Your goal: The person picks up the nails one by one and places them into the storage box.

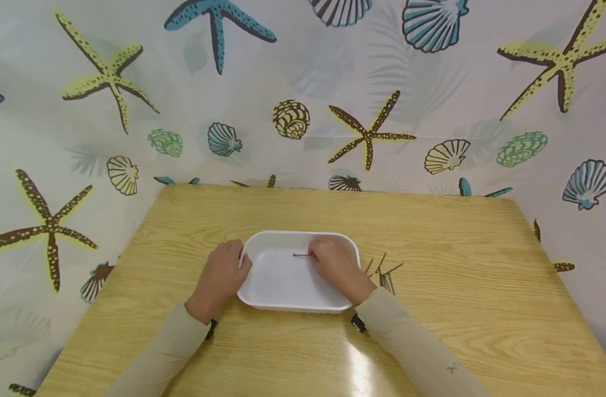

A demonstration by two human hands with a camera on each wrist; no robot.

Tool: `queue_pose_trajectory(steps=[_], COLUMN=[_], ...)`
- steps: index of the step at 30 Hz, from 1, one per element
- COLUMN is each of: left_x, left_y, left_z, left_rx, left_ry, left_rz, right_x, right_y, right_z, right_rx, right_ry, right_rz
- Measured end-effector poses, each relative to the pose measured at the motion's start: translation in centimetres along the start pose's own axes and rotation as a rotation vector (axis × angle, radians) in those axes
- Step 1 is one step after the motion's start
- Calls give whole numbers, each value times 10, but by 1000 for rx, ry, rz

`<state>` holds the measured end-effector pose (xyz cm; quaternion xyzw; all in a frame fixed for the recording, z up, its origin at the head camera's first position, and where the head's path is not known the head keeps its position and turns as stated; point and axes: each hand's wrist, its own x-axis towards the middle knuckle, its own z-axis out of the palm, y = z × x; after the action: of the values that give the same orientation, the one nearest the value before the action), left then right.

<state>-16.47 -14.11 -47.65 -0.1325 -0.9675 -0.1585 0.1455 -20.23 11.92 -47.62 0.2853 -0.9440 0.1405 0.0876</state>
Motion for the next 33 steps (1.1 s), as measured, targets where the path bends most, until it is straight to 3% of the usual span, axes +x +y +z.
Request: queue_pose_trajectory(steps=[12, 33], left_x=[2, 0], left_y=[1, 3], left_z=[-1, -3], left_rx=[1, -15], left_ry=[-18, 13], left_rz=[-17, -7], right_x=[-1, -2], right_y=[3, 4], right_z=[4, 9], right_rx=[-11, -27], right_ry=[10, -20], right_rz=[-37, -40])
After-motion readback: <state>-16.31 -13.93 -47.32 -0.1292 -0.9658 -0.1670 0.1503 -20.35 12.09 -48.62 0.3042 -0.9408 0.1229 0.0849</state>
